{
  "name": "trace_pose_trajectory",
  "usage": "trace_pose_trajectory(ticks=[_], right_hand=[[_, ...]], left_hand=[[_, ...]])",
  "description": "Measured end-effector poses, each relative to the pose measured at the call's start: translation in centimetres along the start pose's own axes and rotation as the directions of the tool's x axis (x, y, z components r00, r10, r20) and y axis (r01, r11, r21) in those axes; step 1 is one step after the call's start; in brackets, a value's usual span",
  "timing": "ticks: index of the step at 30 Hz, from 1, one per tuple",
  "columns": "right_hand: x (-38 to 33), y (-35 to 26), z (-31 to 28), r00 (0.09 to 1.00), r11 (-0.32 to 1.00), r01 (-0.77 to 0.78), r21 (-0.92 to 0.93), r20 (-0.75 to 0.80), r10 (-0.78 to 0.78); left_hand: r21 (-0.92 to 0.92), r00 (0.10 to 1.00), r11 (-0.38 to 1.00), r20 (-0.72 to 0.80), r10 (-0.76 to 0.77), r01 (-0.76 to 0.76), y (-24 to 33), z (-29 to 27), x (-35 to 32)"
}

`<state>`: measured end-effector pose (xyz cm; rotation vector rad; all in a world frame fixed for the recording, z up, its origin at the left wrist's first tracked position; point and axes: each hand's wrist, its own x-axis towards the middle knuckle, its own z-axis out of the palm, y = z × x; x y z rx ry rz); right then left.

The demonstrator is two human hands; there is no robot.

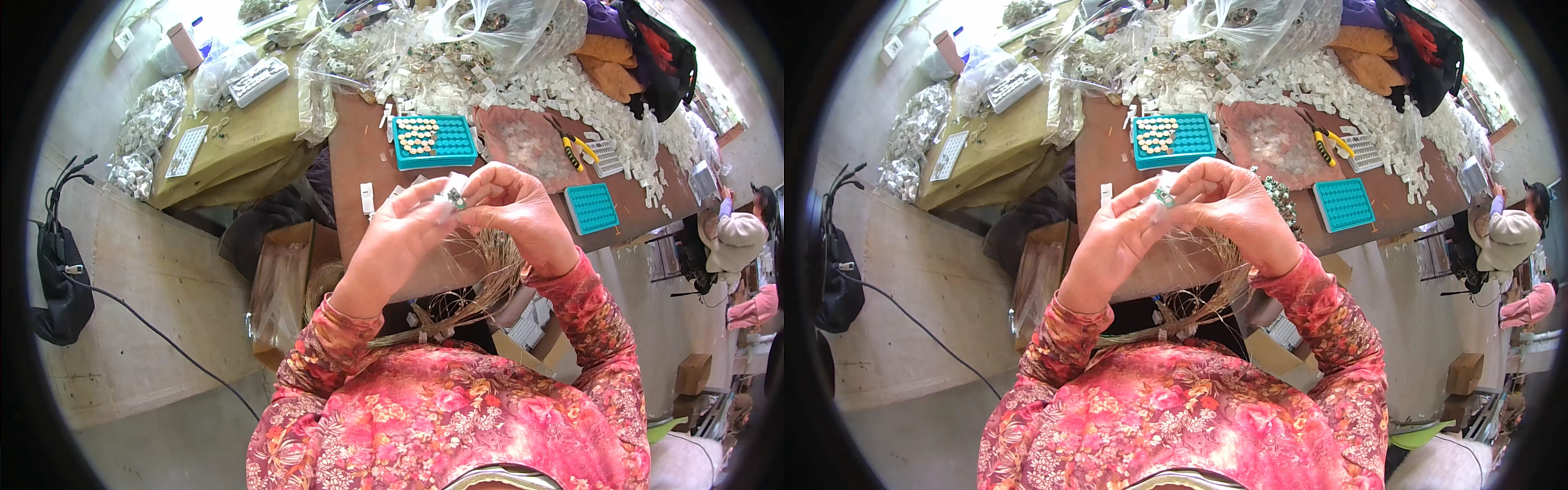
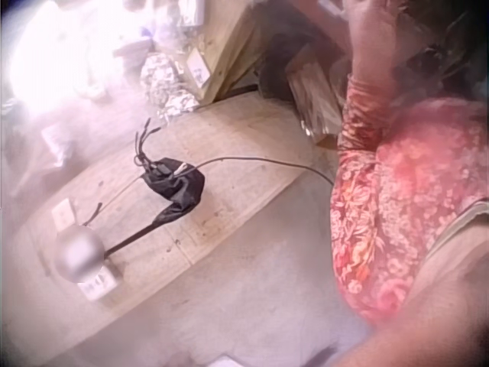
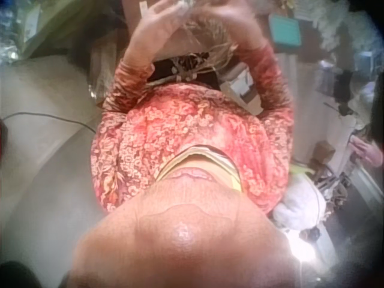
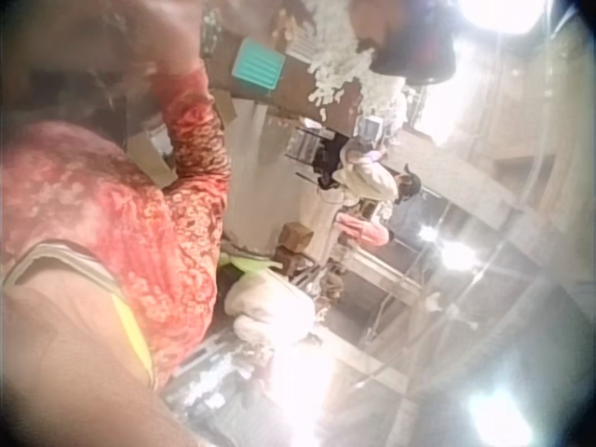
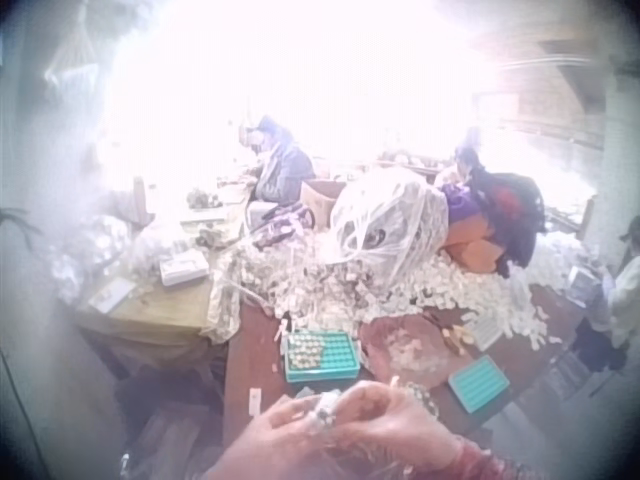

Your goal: The person inserts small white plastic components into the ends of thin wire strands that have small bulbs attached. The person repeatedly picks up a component, aligns it with a wire end, and pushes it on, then places the finished strand on the table. The person also briefly reaches into a cardboard box to retrieve more components.

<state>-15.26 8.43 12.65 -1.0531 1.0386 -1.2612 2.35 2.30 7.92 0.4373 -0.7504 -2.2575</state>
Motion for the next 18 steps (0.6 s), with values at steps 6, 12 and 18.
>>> trace_pose_trajectory(ticks=[6,12,18], right_hand=[[0.38,0.39,0.45,1.0,0.994,-0.009,-0.107,-0.023,0.007],[-0.05,0.55,0.91,1.0,0.997,0.008,-0.079,-0.023,-0.01],[-0.57,0.4,0.76,0.997,0.989,-0.068,-0.13,0.018,0.071]], left_hand=[[-0.096,0.994,0.99,0.017,0.106,-0.104,-0.24,-0.23,-0.25],[0.44,0.936,0.838,0.016,0.353,-0.323,-0.5,-0.01,-0.36],[0.617,0.869,0.652,0.111,0.483,-0.441,0.2,0.12,0.09]])
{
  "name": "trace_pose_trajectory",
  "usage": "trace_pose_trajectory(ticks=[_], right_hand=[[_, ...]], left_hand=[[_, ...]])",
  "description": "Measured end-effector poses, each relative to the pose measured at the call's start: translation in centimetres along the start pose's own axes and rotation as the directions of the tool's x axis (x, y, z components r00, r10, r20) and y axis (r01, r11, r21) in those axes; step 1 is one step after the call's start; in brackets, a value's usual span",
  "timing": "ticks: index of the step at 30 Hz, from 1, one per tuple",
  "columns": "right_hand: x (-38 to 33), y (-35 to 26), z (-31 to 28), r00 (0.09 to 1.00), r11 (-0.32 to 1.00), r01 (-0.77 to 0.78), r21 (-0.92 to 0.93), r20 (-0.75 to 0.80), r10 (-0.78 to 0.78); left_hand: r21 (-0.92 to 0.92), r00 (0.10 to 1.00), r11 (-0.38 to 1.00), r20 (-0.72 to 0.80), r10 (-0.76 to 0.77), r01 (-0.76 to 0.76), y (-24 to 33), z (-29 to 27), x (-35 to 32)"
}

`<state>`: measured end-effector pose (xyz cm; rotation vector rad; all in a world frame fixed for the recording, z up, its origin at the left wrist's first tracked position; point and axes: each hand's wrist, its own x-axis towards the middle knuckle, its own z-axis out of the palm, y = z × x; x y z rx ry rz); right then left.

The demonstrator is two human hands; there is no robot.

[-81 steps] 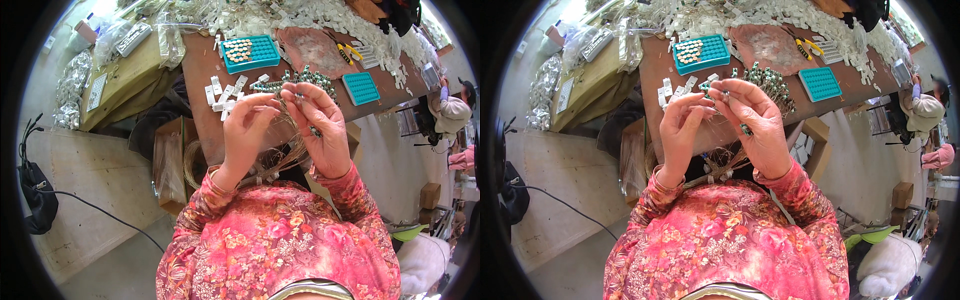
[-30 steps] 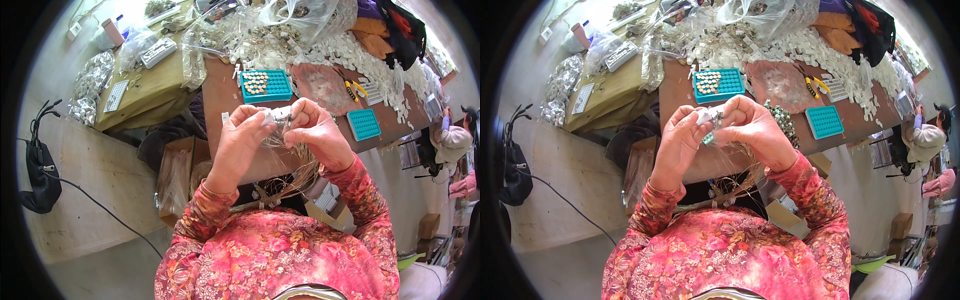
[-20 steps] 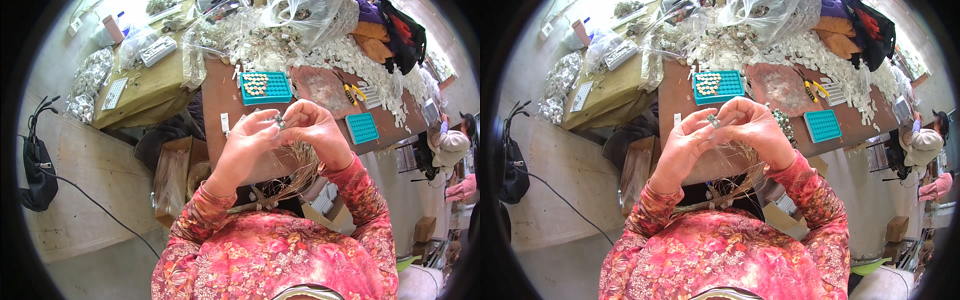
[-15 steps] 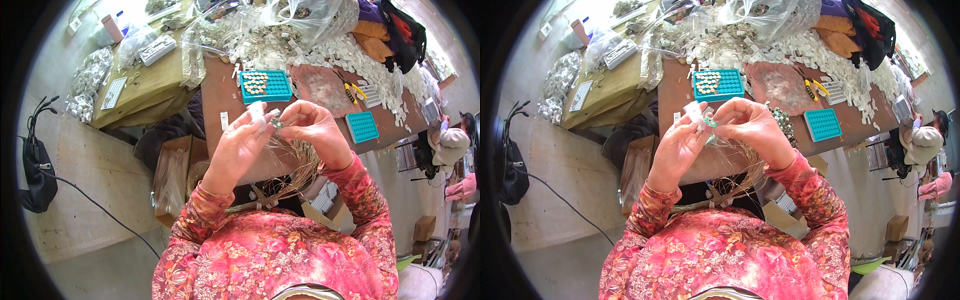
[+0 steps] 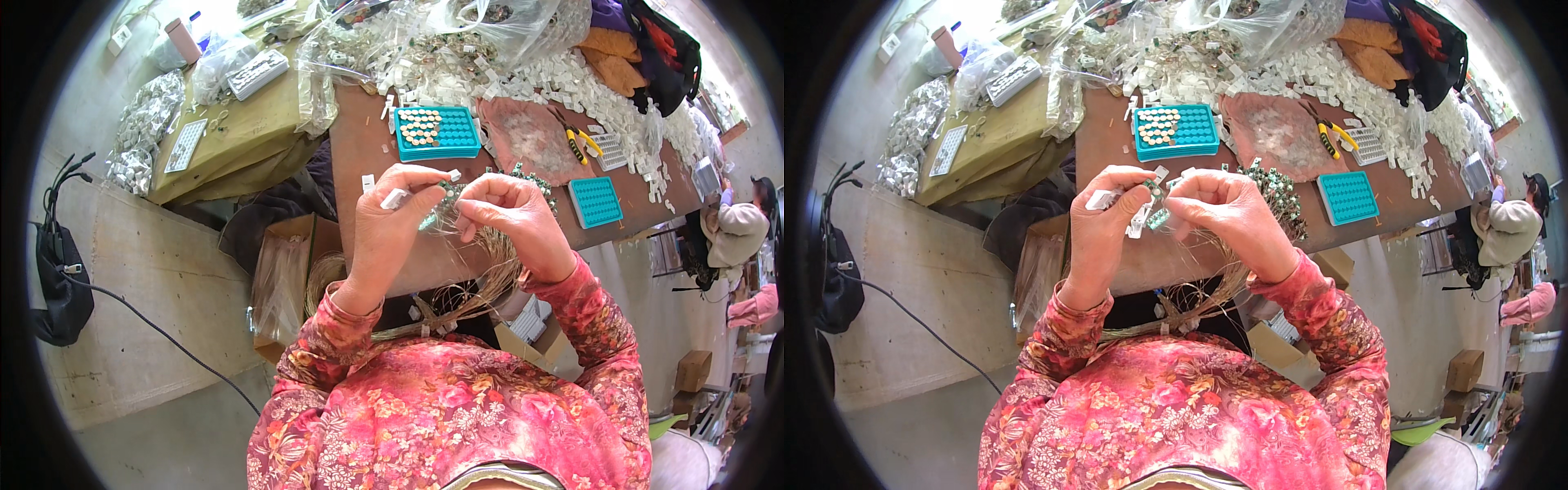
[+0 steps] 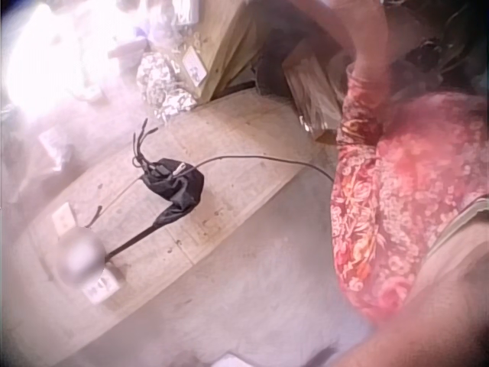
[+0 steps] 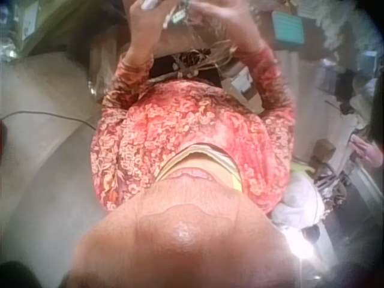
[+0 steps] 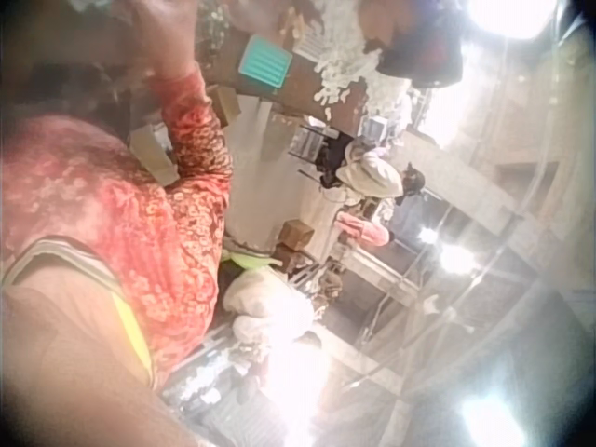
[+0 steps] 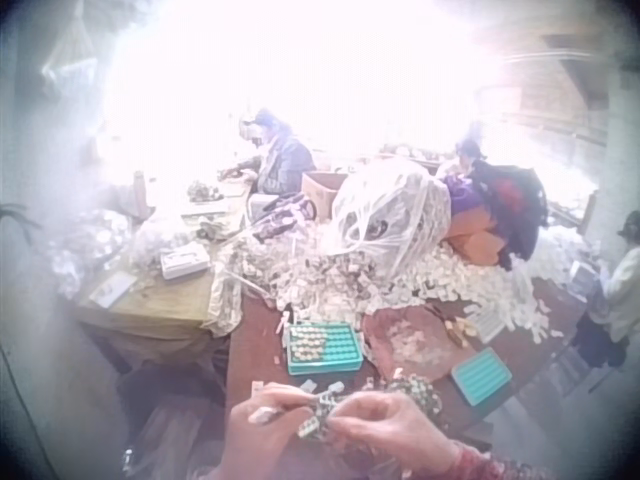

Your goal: The person inserts small white plastic components into the ends of thin wire strands that have small bulbs attached. The person repeatedly picks up a component, aligns it with a wire end, and pushes it on, then places the finished strand on the table. The person also briefly reaches into a cardboard box to retrieve more components.

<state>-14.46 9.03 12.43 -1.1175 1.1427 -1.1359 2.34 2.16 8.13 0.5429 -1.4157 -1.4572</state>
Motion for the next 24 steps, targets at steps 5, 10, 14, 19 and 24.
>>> trace_pose_trajectory(ticks=[5,10,14,19,24], right_hand=[[0.3,0.1,0.1,0.995,0.997,0.077,-0.015,-0.07,-0.077],[0.4,-0.4,-0.2,0.994,0.993,0.107,-0.05,-0.027,-0.108],[0.6,-0.8,-0.7,0.993,0.976,-0.111,0.186,0.049,0.103],[0.8,0.1,-1.3,0.975,0.905,-0.171,0.39,0.197,0.099],[0.9,0.7,-1.8,0.97,0.897,-0.19,0.4,0.219,0.108]], left_hand=[[0.006,0.995,0.994,0.0,-0.105,0.105,0.4,0.0,0.1],[0.282,0.996,0.955,0.046,0.078,-0.087,0.7,0.0,0.4],[0.298,0.993,0.95,0.093,0.067,-0.092,1.1,-0.4,0.6],[0.109,0.988,0.992,0.147,0.044,-0.06,1.0,-0.6,0.9],[0.216,0.959,0.951,0.222,0.174,-0.223,1.1,-1.0,1.4]])
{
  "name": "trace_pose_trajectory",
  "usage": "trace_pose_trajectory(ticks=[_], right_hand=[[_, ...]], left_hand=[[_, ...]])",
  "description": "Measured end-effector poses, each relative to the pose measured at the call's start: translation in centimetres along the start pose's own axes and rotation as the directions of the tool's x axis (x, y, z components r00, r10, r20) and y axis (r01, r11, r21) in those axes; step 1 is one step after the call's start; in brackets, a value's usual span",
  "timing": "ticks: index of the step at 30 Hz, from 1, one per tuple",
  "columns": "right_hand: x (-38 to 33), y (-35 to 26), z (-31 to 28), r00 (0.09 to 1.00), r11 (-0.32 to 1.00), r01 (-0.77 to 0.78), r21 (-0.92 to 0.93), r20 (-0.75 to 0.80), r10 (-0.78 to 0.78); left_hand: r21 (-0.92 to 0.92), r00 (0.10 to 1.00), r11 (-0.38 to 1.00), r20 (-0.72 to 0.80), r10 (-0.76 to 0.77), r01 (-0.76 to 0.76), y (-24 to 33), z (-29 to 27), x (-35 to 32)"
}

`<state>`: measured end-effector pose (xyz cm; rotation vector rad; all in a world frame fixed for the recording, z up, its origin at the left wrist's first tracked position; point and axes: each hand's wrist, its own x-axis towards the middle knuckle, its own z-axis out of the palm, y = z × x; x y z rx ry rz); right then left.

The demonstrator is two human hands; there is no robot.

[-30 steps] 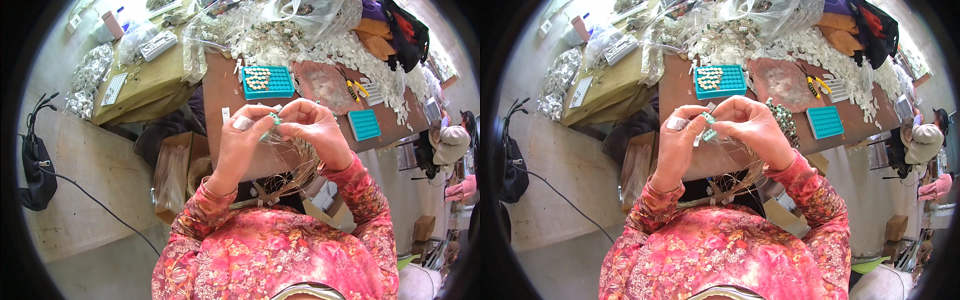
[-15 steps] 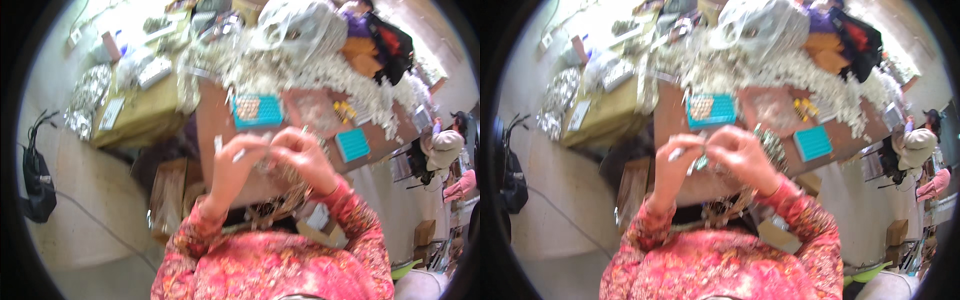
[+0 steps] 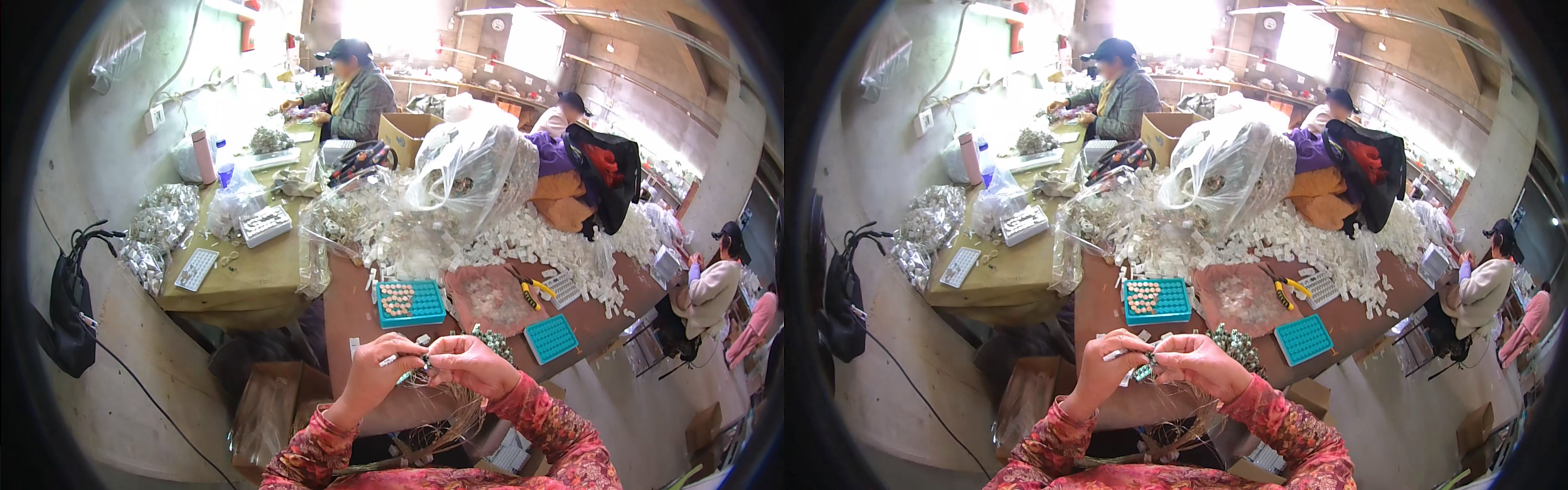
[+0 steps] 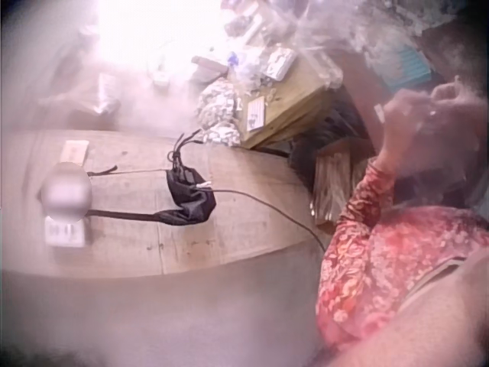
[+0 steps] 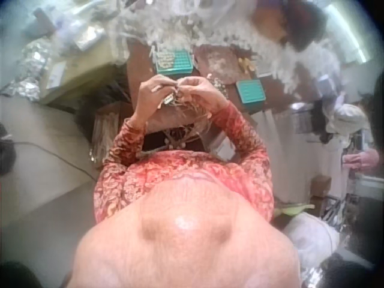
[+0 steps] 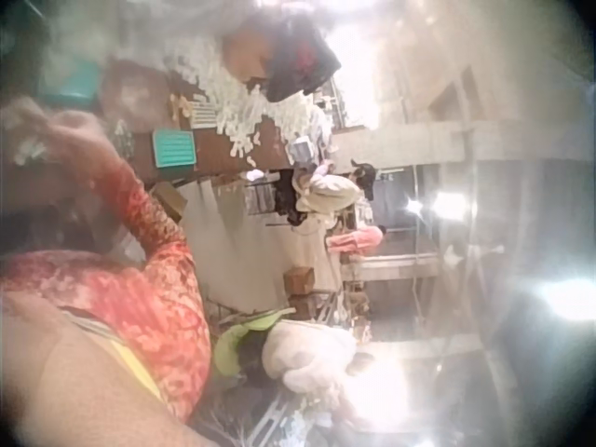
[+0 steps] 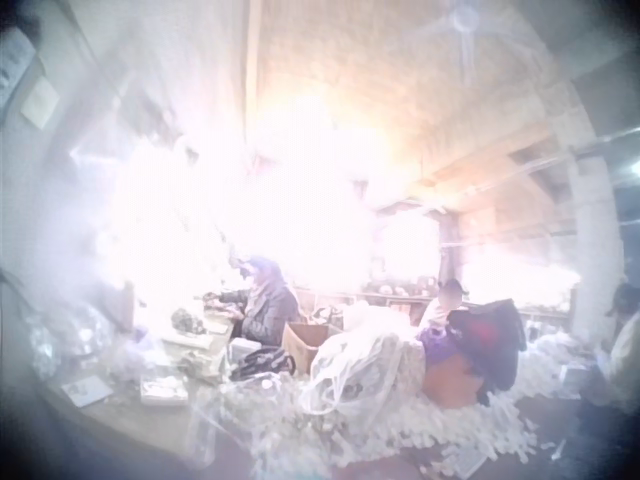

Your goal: The person inserts small white plastic components into the ends of thin wire strands that have small bulbs attached. The person repeatedly picks up a component, aligns it with a wire end, and pushes it on, then places the finished strand on the table. The person also briefly reaches into a cardboard box to retrieve more components.

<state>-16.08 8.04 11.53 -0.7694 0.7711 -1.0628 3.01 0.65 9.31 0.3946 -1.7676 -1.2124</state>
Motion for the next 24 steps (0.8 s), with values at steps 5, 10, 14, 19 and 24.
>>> trace_pose_trajectory(ticks=[5,10,14,19,24], right_hand=[[0.0,0.2,0.2,1.0,0.999,0.016,0.029,-0.023,-0.015],[0.0,0.2,0.2,1.0,0.999,0.024,-0.031,-0.011,-0.024],[0.3,-0.1,0.0,1.0,0.999,-0.021,-0.025,-0.006,0.021],[0.6,0.3,-0.5,0.995,0.998,0.049,-0.043,-0.081,-0.052],[1.3,1.4,-1.6,0.993,0.993,0.102,0.066,-0.065,-0.098]], left_hand=[[0.076,0.997,0.994,-0.015,0.081,-0.08,0.4,0.0,0.3],[0.055,0.998,0.997,-0.011,0.057,-0.057,0.4,-0.2,0.0],[-0.189,0.977,0.964,-0.065,-0.203,0.188,-1.0,-0.2,-1.1],[-0.701,0.825,0.56,0.073,-0.561,0.443,-4.4,0.1,-2.7],[-0.175,0.923,0.916,0.207,-0.324,0.361,-4.7,0.1,-3.7]])
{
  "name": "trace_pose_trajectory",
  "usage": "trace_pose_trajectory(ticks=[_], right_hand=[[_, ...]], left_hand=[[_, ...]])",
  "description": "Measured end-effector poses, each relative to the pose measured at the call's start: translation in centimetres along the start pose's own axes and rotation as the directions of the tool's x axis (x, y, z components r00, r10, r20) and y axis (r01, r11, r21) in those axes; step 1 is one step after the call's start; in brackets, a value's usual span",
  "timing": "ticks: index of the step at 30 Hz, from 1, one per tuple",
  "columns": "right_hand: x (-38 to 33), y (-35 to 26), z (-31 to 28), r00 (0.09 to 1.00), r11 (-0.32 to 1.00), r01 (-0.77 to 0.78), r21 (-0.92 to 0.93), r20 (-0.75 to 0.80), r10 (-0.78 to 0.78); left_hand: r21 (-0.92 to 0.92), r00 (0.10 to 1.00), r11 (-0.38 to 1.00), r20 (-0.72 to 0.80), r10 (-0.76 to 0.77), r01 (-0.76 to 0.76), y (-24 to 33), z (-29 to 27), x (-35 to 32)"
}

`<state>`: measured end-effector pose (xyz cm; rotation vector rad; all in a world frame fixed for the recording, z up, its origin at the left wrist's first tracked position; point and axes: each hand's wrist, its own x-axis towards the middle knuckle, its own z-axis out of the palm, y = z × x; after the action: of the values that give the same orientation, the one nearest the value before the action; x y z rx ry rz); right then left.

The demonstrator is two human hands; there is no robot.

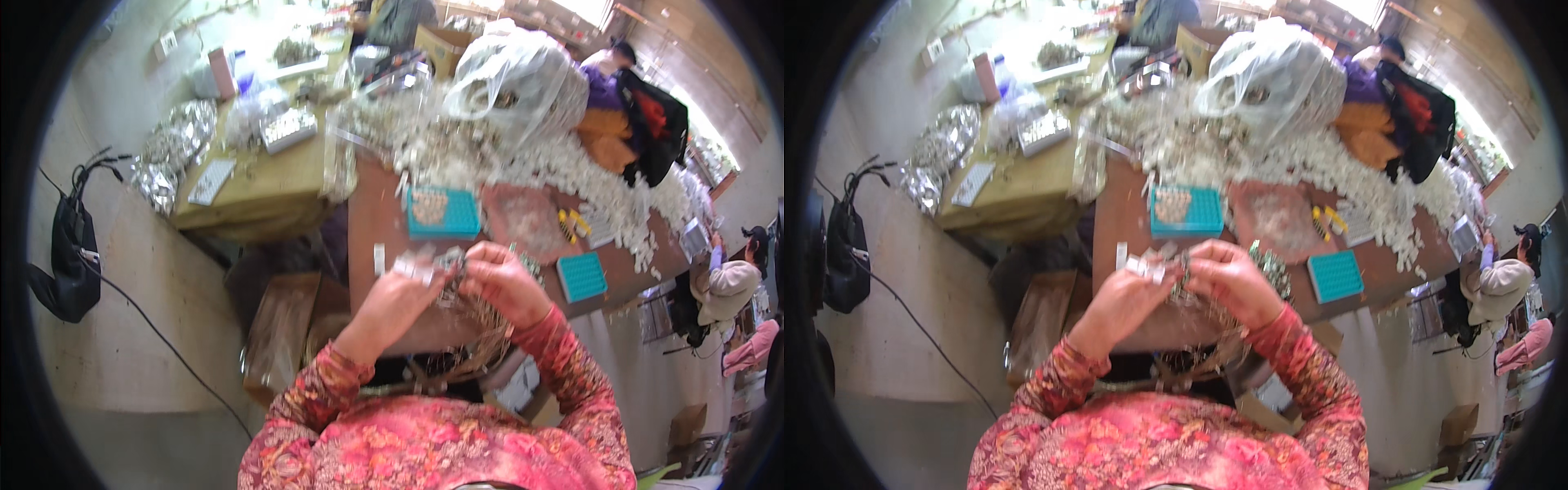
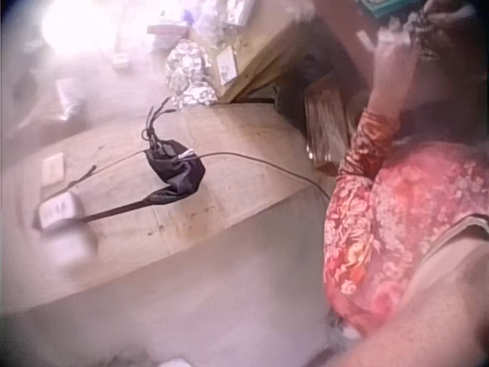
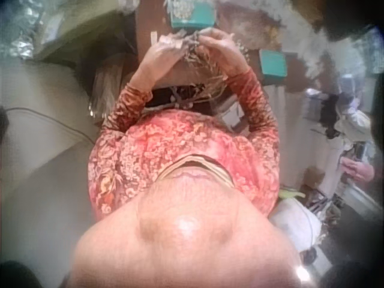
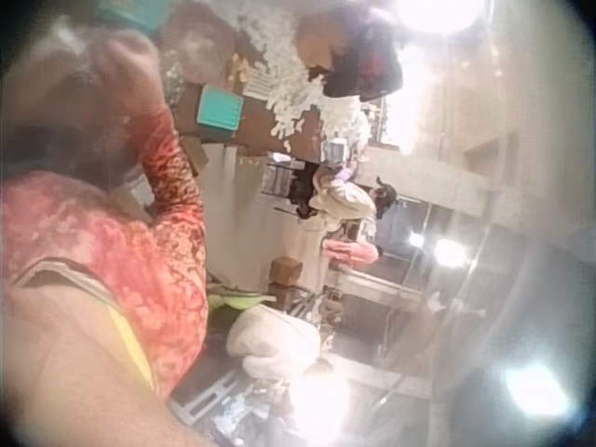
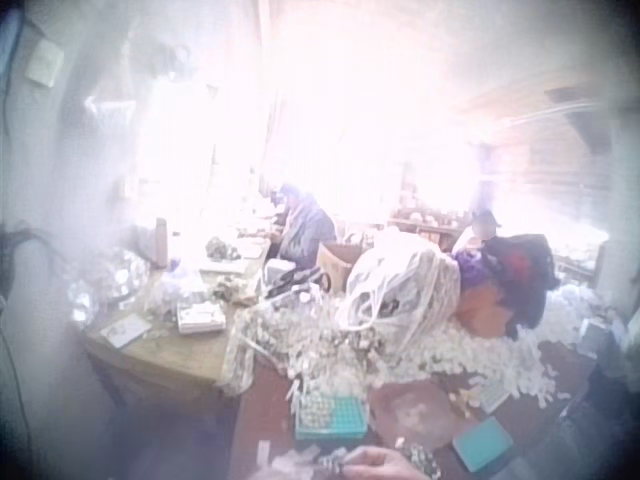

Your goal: The person inserts small white plastic components into the ends of thin wire strands that have small bulbs attached. The person repeatedly picks up a component, aligns it with a wire end, and pushes it on, then places the finished strand on the table. The person also briefly reaches into a cardboard box to retrieve more components.

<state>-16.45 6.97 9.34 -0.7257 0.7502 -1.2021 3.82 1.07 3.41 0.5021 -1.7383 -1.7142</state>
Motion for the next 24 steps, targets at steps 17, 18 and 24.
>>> trace_pose_trajectory(ticks=[17,18,24], right_hand=[[-0.7,1.2,1.0,0.996,0.998,-0.015,-0.055,-0.085,0.011],[-0.7,1.2,1.2,0.996,0.997,-0.012,-0.078,-0.093,0.005],[-0.9,1.8,2.7,0.96,0.885,0.104,-0.454,-0.186,-0.209]], left_hand=[[-0.338,0.92,0.928,-0.392,0.013,-0.157,1.9,3.0,-0.4],[-0.348,0.91,0.924,-0.414,0.002,-0.16,1.9,3.1,-0.4],[-0.324,0.898,0.934,-0.439,-0.008,-0.151,2.1,3.5,-0.3]])
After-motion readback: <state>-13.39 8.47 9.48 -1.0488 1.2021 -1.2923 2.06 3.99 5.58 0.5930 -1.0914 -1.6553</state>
